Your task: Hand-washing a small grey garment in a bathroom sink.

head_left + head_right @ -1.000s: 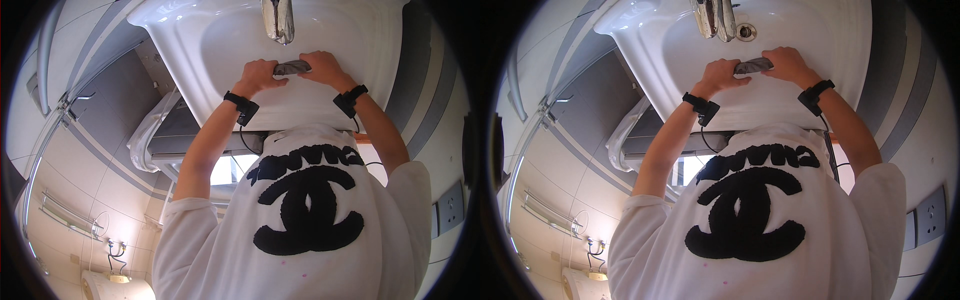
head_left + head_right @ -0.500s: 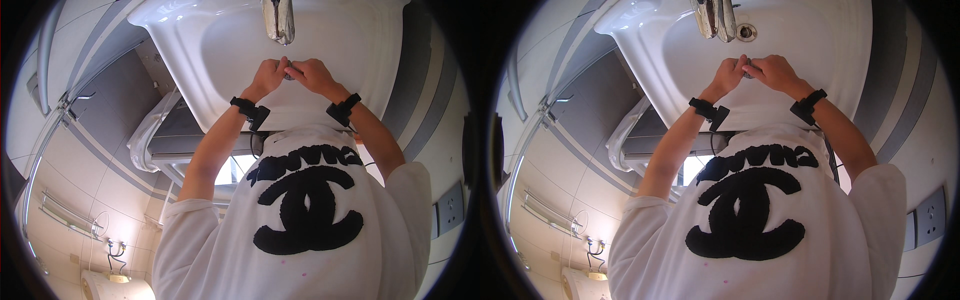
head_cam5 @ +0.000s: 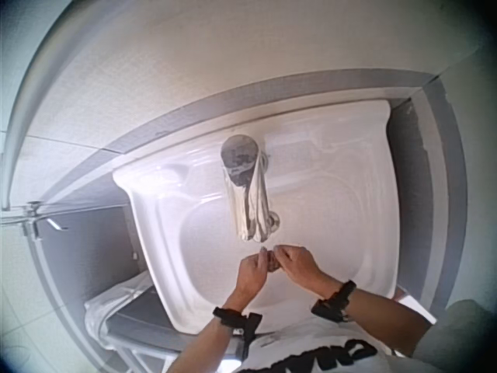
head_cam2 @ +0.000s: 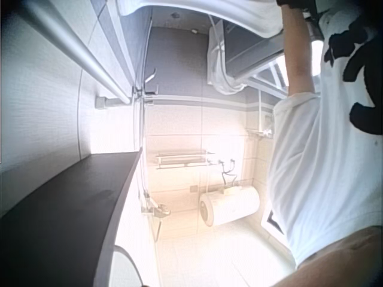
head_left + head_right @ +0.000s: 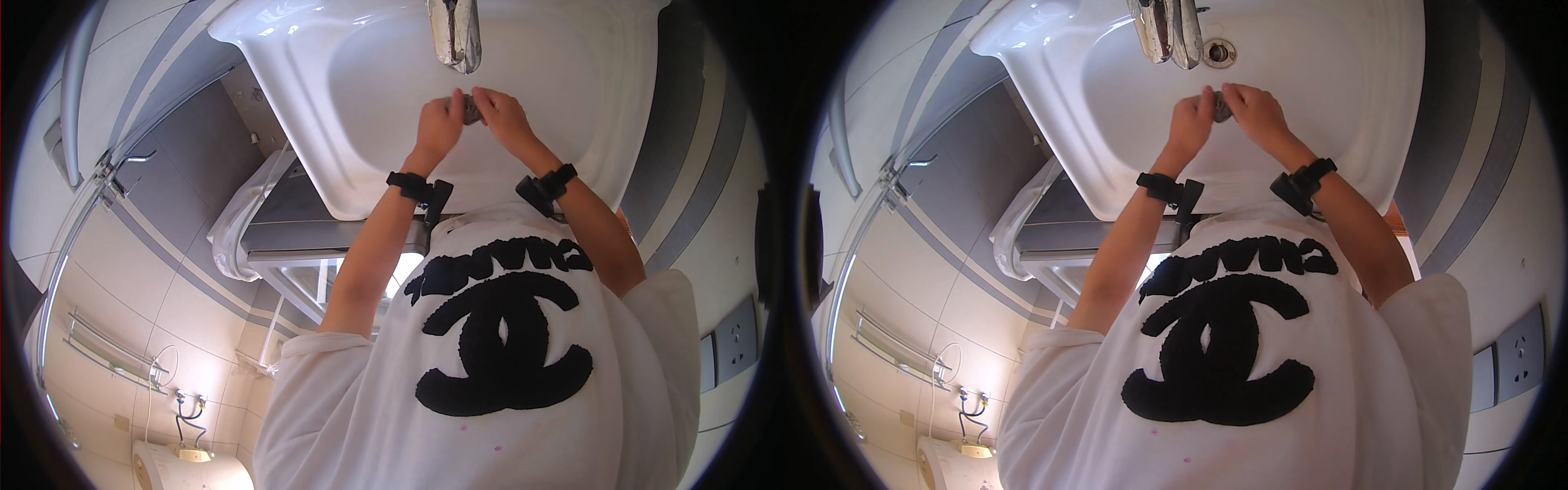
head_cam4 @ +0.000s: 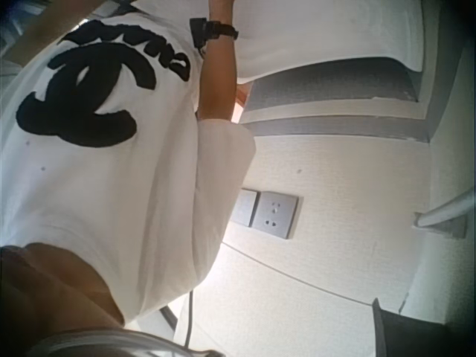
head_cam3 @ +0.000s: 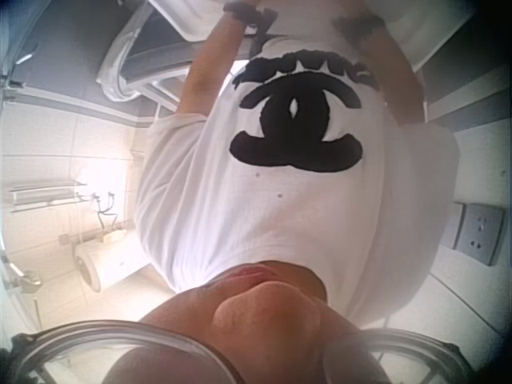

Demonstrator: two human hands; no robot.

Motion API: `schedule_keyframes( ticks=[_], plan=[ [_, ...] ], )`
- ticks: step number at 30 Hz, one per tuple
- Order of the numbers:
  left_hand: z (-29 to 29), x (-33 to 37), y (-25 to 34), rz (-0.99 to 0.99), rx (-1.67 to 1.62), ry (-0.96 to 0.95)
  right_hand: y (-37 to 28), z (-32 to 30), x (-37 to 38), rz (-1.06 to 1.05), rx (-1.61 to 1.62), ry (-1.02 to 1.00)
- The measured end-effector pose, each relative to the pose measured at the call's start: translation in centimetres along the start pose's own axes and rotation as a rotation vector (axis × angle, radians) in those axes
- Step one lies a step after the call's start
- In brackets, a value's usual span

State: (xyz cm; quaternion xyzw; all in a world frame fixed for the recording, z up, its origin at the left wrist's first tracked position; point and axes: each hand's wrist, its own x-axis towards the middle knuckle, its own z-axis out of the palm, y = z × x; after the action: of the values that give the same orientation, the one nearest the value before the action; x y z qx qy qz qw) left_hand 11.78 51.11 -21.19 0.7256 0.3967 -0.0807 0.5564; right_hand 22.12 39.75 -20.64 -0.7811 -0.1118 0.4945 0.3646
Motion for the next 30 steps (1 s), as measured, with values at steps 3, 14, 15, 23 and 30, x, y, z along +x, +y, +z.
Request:
schedule_keyframes(
  ticks=[3,14,15,23,30],
  plan=[
    [-0.2,0.9,0.1,-0.200,-0.183,0.001,-1.0,0.9,-1.2,-0.158,-0.026,0.063],
    [0.9,0.5,3.0,-0.235,-0.210,0.133,-2.1,0.0,-0.5,0.038,0.088,0.136],
    [1.2,0.1,3.4,-0.234,-0.211,0.130,-2.2,-0.2,-0.5,0.009,0.031,0.100],
    [1.5,0.1,1.7,-0.235,-0.178,0.104,-1.9,0.6,-1.3,0.078,0.075,0.151],
    [2.2,0.0,4.5,-0.066,-0.023,0.084,0.1,-0.7,-0.2,0.216,0.331,0.171]
  ],
)
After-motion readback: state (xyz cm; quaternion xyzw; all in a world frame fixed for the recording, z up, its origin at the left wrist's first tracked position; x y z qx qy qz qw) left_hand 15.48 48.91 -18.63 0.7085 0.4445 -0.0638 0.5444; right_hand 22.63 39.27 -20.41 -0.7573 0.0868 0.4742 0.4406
